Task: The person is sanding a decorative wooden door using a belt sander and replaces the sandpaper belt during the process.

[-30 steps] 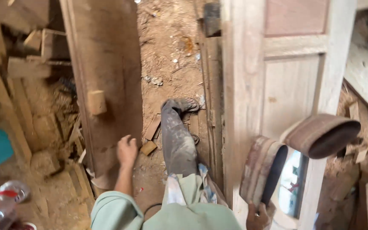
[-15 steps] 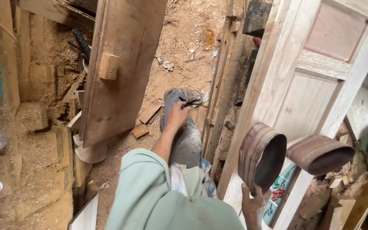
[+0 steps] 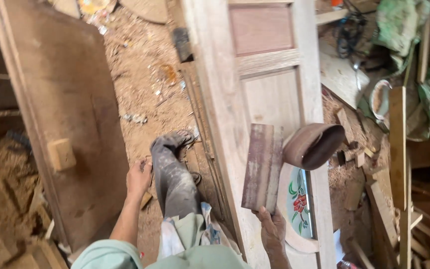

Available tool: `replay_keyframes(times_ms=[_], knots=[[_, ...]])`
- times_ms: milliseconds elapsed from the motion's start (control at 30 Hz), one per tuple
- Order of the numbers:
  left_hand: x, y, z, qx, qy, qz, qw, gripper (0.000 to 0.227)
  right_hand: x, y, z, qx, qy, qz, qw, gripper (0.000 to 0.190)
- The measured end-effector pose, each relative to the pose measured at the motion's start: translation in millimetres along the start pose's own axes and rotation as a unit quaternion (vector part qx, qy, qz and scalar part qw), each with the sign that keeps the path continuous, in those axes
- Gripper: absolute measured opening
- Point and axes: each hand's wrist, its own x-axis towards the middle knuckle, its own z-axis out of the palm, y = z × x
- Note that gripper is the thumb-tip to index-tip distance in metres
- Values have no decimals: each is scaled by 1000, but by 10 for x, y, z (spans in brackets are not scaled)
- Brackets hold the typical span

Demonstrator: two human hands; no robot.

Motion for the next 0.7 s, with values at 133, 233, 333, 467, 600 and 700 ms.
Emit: replay_keyframes(times_ms=[133,233,333,467,600,700], knots=[[138,633,336,19,79,193,978,42,44,-123,-14,82,-22,-19,996,59],[50,1611,482,12,265,495,827,32,89,-395,13,117,-30,-48,992,58],[-90,2723,685,-9,291,616,732,25,321,-615,-151,140,-17,-83,987,59],[15,3843,1296,84,227,648,723,42,937,-778,-674,11,79,-109,991,38],[579,4666,1956,224,222,576,754,65,1395,-2029,-706,-191,226,19,955,33],[1154,4896,2388,171,239,568,769,71,2381,-1813,-1348,-253,233,-128,930,37]])
